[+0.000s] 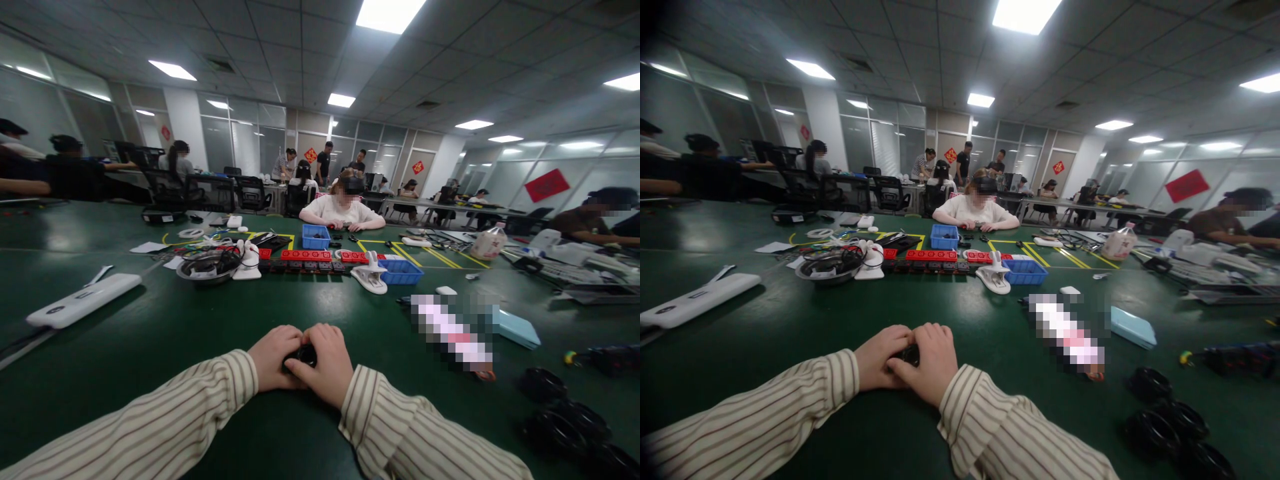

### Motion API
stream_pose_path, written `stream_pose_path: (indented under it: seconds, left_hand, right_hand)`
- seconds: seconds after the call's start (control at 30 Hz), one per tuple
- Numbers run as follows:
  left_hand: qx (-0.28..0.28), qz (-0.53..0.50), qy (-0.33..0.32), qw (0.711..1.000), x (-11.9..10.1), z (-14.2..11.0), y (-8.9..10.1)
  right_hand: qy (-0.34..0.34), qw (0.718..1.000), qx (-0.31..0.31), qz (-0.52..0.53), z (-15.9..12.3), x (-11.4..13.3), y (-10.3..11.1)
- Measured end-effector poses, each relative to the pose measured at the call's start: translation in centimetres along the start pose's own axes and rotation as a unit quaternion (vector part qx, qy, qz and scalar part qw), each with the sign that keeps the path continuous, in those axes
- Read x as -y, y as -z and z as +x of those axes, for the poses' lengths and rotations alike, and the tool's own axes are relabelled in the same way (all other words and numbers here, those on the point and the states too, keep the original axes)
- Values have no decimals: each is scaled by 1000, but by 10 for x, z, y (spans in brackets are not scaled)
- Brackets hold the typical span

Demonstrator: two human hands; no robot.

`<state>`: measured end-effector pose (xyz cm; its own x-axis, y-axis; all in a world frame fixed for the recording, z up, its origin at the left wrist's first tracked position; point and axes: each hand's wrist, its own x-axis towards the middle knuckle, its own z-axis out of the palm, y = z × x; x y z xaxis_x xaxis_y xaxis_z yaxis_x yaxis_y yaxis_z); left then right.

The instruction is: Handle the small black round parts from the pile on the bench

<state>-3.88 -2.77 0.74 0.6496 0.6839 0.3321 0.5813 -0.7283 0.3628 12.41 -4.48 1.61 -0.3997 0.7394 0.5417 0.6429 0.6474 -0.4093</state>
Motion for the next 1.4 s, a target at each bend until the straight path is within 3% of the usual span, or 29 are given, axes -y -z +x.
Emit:
stream_pose_path:
  seconds: [0.23, 0.4, 0.5, 0.67, 0.9, 1.03, 1.4]
  left_hand:
    - [12, -93, -3, 996, 10, -1, -4]
    - [26, -95, -2, 995, 11, 0, -5]
    - [24, -97, 16, 995, 11, 0, -5]
    - [25, -108, 29, 993, 10, -1, -2]
    - [9, -97, 14, 995, 10, 0, -2]
    - [3, -100, 11, 995, 11, 0, -4]
    - [12, -116, -13, 993, 13, 0, -5]
  right_hand:
    - [107, 991, 49, 68, 0, -1, 3]
    - [169, 979, 55, 99, -1, 2, 9]
    - [164, 980, 39, 106, -1, 4, 12]
    - [81, 995, 1, 64, -2, 3, 10]
    - [14, 1000, 9, 13, -1, 4, 6]
    - [36, 999, 33, 4, -1, 3, 5]
    - [172, 977, 61, 107, -2, 5, 13]
